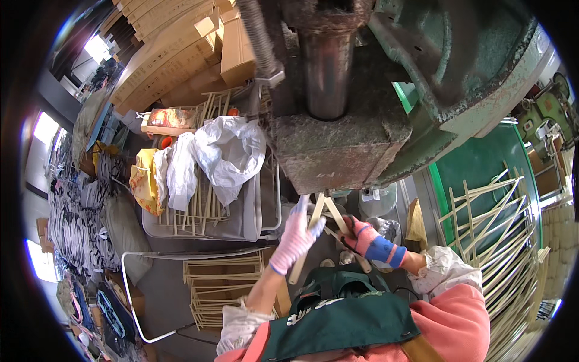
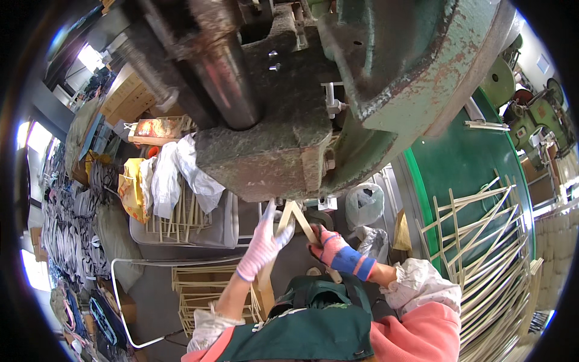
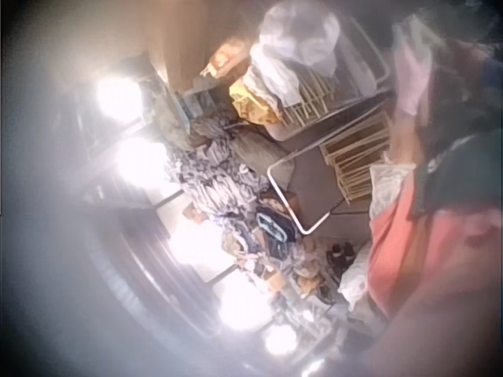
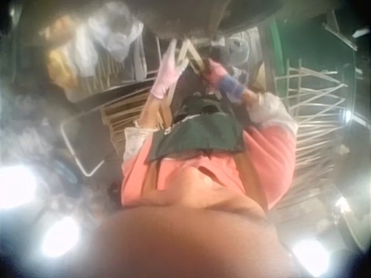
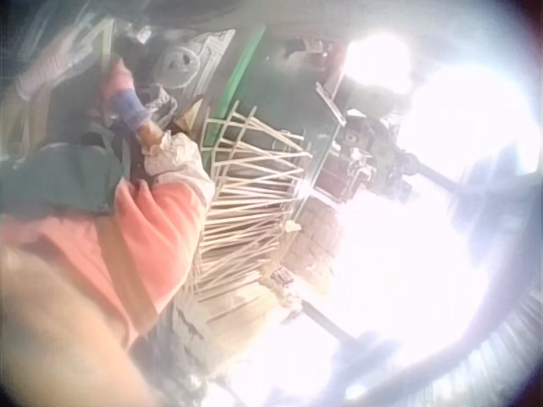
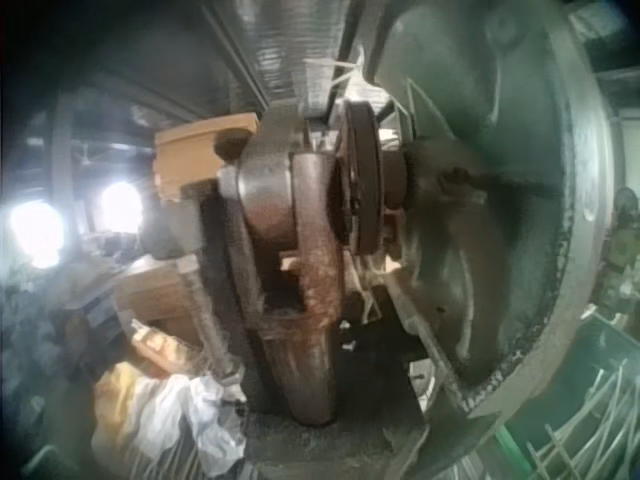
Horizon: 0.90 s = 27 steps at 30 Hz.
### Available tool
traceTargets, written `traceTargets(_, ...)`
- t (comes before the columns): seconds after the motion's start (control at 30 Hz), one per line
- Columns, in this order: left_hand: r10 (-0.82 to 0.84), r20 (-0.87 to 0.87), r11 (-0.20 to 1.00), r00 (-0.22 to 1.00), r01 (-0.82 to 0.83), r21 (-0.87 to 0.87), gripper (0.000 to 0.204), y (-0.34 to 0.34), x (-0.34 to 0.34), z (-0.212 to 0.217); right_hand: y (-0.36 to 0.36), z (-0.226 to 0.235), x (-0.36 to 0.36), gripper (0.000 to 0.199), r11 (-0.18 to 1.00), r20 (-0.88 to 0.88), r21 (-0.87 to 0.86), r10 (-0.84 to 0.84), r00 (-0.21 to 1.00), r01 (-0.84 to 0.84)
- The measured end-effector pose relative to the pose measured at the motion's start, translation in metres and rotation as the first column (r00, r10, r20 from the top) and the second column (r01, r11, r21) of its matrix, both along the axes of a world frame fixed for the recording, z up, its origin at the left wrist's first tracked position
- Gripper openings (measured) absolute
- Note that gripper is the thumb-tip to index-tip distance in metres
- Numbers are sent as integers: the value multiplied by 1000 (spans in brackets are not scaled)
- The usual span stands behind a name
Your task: The person repeatedly picks up thin wooden sticks, assembles them into rectangular frames, and places them under a press machine to join the corners. The person then removes the assembled frames and stacks them on a nearby surface.
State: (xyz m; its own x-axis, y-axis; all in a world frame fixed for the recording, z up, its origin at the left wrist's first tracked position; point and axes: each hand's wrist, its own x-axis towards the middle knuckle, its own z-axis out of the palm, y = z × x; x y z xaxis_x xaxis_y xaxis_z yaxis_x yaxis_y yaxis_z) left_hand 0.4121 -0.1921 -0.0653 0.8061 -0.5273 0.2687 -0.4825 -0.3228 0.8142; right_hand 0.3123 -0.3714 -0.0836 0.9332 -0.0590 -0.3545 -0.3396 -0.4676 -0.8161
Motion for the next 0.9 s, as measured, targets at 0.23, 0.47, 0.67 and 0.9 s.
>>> traceTargets(0.23,-169,-732,982,661,47,-185,35,63,-42,28,-42,24,-8,17,993,199,110,-65,978,44)
traceTargets(0.47,-314,-746,949,588,201,-241,39,92,12,31,-82,40,18,20,937,379,-336,228,897,-96)
traceTargets(0.67,-293,-733,954,614,234,-186,41,92,11,29,-79,24,13,20,968,403,-239,173,899,-80)
traceTargets(0.9,-377,-757,917,533,331,-224,37,98,23,28,-79,35,14,22,968,450,-234,188,873,-88)
